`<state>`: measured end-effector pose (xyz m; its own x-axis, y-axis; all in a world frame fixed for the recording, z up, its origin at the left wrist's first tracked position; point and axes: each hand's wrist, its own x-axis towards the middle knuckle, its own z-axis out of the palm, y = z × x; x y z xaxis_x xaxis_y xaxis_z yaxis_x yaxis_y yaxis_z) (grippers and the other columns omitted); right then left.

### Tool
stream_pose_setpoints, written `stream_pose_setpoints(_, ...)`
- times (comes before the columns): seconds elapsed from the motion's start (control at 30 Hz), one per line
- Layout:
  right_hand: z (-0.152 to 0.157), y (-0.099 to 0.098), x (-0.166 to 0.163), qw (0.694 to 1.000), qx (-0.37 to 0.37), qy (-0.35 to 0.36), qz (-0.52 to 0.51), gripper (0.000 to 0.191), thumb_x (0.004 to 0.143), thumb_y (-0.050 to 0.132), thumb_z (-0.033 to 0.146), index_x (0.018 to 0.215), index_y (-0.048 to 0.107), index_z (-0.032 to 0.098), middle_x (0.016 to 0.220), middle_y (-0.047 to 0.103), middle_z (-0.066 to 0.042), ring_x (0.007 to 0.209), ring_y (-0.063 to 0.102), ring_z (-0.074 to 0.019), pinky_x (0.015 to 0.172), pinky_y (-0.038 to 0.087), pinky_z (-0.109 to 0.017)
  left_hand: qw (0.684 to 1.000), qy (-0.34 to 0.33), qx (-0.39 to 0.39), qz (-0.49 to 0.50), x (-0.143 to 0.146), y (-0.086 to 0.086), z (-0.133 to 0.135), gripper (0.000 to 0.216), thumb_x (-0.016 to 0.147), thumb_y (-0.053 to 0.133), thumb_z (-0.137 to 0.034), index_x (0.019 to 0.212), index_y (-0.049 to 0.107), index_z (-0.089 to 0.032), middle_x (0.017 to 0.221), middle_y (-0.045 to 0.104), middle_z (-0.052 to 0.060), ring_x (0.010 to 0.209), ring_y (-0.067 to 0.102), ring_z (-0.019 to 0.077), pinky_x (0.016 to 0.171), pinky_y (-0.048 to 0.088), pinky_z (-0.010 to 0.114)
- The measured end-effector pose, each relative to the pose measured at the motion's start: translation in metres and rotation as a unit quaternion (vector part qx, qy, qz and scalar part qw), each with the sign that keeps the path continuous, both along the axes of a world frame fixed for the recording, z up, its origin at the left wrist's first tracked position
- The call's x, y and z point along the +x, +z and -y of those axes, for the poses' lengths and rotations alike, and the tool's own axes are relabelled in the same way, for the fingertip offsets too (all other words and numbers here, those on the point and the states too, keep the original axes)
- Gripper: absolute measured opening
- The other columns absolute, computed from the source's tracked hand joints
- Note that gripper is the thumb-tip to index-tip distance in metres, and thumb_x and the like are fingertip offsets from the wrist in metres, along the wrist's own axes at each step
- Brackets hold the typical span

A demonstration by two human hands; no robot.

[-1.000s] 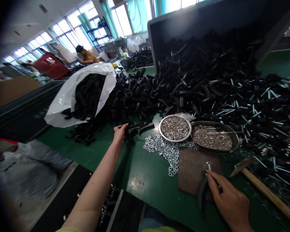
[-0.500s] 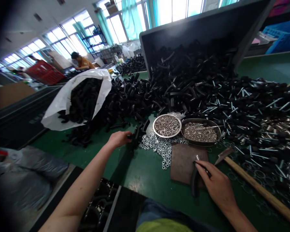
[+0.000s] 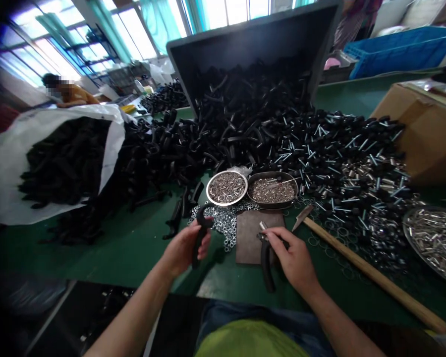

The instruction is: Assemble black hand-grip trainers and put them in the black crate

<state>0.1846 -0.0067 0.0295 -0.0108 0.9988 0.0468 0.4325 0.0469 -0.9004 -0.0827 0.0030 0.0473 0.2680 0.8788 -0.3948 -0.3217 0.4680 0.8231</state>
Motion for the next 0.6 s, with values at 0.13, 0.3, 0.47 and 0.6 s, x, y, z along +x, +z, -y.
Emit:
stream_pose_setpoints(0.13,0.008,0.01,-0.017,0.998,0.051,-0.003,-0.034,0.026,0.087,0.049,0.037,0.084,0.069,0.021,0.082,0.07,-0.001,0.079,0.063,-0.0153,0.072,0.047,-0.023,0.999,-0.02,-0.029,0.036,0.074,-0.011,0.027,0.046,0.066,0.075,-0.028,0.102,0.047,-0.021,0.06,0.035,-0.01,0.041,0.026,0.0015,0.036,0.02,0.013)
stream_pose_setpoints(0.3,0.011,0.012,-0.022,0.994,0.104,-0.006,-0.015,0.021,0.088,0.05,0.031,0.082,0.067,0.02,0.08,0.069,-0.002,0.075,0.063,-0.0137,0.069,0.046,-0.022,0.999,-0.027,-0.014,-0.015,0.101,-0.007,0.034,0.051,0.063,0.077,-0.034,0.103,0.048,-0.02,0.062,0.034,-0.01,0.044,0.027,0.0024,0.036,0.021,0.014)
stream_pose_setpoints(0.47,0.011,0.01,-0.021,0.991,0.132,0.002,0.032,0.022,0.088,0.049,0.031,0.077,0.065,0.02,0.07,0.065,-0.001,0.067,0.061,-0.0132,0.062,0.045,-0.023,0.982,0.01,0.097,-0.159,0.104,-0.004,0.032,0.055,0.06,0.079,-0.033,0.106,0.052,-0.02,0.081,0.054,-0.001,0.067,0.049,0.0103,0.056,0.042,0.02)
stream_pose_setpoints(0.6,0.014,0.01,-0.022,0.993,0.104,0.004,0.047,0.028,0.089,0.045,0.035,0.071,0.062,0.021,0.067,0.064,-0.002,0.063,0.06,-0.014,0.06,0.045,-0.024,0.969,-0.021,0.116,-0.215,0.106,-0.01,0.035,0.05,0.063,0.076,-0.035,0.105,0.053,-0.02,0.084,0.057,0.0,0.067,0.049,0.0122,0.059,0.042,0.023)
